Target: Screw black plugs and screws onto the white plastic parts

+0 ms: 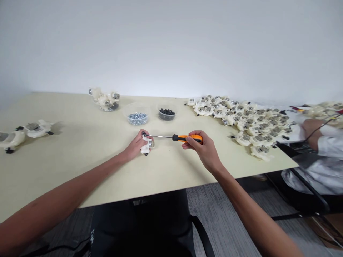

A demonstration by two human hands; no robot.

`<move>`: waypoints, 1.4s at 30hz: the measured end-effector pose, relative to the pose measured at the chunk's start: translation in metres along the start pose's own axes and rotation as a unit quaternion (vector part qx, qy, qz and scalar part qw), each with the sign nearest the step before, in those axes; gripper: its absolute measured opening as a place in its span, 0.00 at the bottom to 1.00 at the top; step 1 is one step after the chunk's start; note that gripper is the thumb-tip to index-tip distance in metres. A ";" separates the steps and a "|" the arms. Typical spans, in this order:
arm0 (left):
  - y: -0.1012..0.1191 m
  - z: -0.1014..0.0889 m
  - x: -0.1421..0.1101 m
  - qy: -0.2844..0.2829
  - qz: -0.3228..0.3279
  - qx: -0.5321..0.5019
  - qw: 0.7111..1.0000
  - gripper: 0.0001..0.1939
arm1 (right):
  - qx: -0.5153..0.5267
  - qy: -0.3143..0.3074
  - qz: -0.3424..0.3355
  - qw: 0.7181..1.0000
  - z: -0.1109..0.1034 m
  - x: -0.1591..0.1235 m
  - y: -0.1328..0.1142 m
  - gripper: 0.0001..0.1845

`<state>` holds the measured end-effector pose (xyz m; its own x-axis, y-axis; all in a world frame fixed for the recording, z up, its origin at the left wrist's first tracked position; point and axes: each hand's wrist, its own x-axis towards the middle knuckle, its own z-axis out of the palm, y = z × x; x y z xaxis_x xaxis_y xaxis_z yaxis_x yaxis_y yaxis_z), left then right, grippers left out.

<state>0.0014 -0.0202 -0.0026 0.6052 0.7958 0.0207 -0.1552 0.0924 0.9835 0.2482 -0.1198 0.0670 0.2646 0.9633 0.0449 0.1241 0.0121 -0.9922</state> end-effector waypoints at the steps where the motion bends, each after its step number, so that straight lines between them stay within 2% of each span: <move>1: 0.001 0.001 0.000 0.001 0.001 0.008 1.000 0.09 | -0.004 0.000 -0.002 1.000 -0.001 0.000 0.000 0.16; 12: 0.012 0.005 -0.004 0.000 0.012 0.122 0.992 0.09 | -0.016 0.010 -0.017 1.000 -0.007 -0.011 0.004 0.15; 19: 0.011 0.005 -0.005 -0.017 0.002 0.074 0.997 0.10 | 0.061 0.011 -0.009 0.998 -0.006 -0.006 0.017 0.15; 26: 0.006 0.001 -0.004 -0.022 -0.006 0.040 0.999 0.10 | 0.108 -0.037 0.027 0.993 -0.007 0.005 0.033 0.17; 30: 0.004 0.000 -0.005 -0.029 0.004 0.037 0.999 0.10 | 0.047 -0.034 0.026 0.998 -0.009 0.009 0.035 0.17; 34: 0.004 0.000 -0.005 -0.025 0.000 0.042 0.999 0.10 | -0.011 -0.057 0.017 0.998 -0.010 0.010 0.034 0.20; 38: 0.005 0.000 -0.006 -0.025 0.005 0.043 0.999 0.10 | -0.062 -0.041 -0.012 0.997 -0.013 0.011 0.034 0.23; 42: 0.007 0.003 -0.008 -0.034 0.019 0.064 0.997 0.10 | -0.088 -0.046 -0.014 0.995 -0.018 0.012 0.032 0.18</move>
<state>-0.0023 -0.0279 0.0050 0.6534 0.7541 0.0660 -0.0802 -0.0177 0.9966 0.2730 -0.1126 0.0378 0.1709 0.9839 0.0524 0.2975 -0.0008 -0.9547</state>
